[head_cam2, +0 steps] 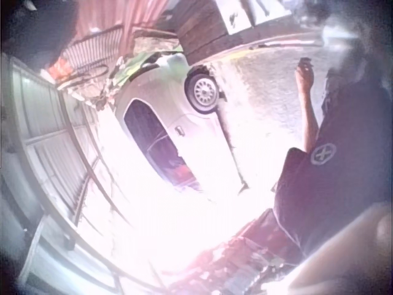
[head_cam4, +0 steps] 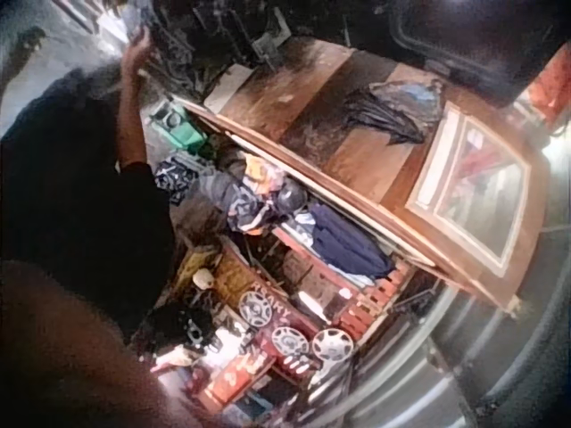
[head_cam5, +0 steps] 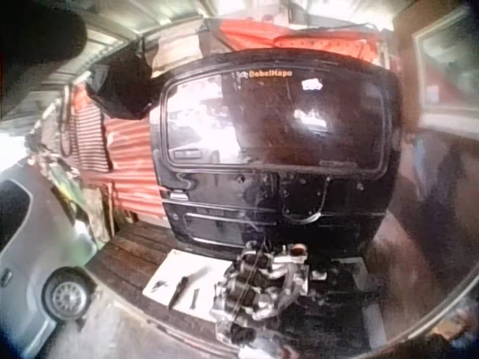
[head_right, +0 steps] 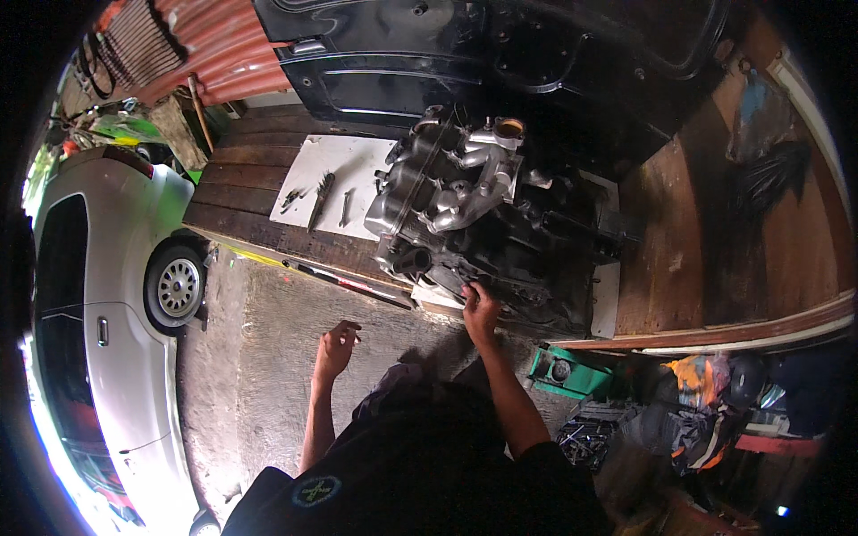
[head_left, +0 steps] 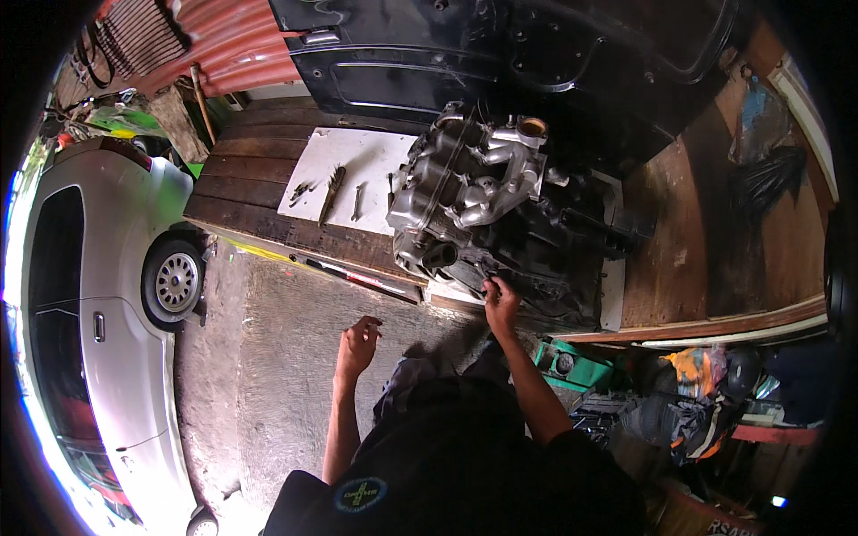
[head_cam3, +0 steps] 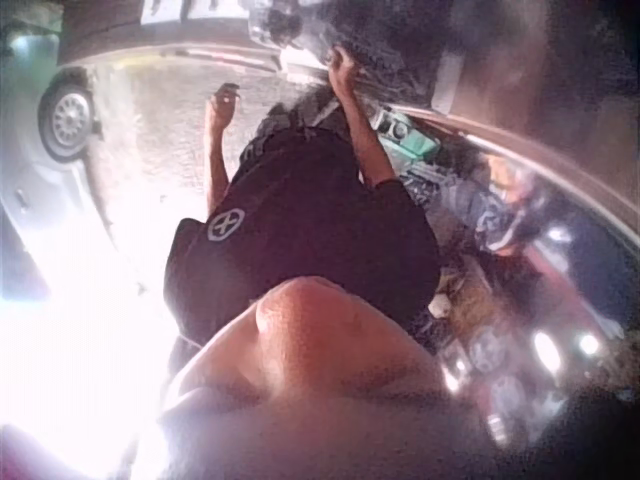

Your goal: The person uses a wrench to loosen and remove bolts from a disassembled engine block placed on a wooden workbench. They repeatedly reposition the wrench and hands to access different bolt locations on the engine.

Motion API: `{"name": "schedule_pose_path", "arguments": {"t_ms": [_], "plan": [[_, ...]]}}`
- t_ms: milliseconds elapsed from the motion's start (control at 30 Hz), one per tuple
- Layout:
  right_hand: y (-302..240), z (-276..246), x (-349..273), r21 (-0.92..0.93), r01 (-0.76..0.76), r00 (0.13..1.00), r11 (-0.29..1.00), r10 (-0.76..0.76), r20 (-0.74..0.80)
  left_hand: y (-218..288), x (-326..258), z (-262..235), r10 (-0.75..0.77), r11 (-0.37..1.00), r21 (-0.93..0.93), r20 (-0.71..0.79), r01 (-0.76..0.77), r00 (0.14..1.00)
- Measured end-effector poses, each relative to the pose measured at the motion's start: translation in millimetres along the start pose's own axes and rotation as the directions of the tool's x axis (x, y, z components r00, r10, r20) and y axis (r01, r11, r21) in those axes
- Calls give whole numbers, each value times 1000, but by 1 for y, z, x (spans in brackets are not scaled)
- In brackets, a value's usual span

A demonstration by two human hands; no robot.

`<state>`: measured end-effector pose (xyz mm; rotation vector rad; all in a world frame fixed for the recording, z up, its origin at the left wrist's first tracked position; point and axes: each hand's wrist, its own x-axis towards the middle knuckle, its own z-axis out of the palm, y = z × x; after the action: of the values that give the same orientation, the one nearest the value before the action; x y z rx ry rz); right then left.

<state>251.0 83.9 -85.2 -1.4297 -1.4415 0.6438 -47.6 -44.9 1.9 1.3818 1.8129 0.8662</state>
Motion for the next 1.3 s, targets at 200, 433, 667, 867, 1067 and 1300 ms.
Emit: {"name": "schedule_pose_path", "arguments": {"t_ms": [200,433,667,867,1067,1300], "plan": [[8,14,2,243,-102,990,965,74,119,25,-2,25,-34,999,-35,-5,33,999],[8,8,5,158,-32,995,987,17,101,31,-3,33,-53,997,-55,-27,51,998],[-83,-48,28,-384,211,951,899,-98,292,17,-13,28,-66,996,-60,-69,62,995],[-176,-57,63,-667,306,856,680,111,506,19,-15,29,-70,997,-48,-47,68,996],[-176,-61,49,-534,377,817,757,-1,576,9,-17,33,-90,996,-22,-33,90,995],[-85,-57,24,-161,140,926,977,-72,370,17,-13,36,-104,992,-70,-35,101,994]]}}
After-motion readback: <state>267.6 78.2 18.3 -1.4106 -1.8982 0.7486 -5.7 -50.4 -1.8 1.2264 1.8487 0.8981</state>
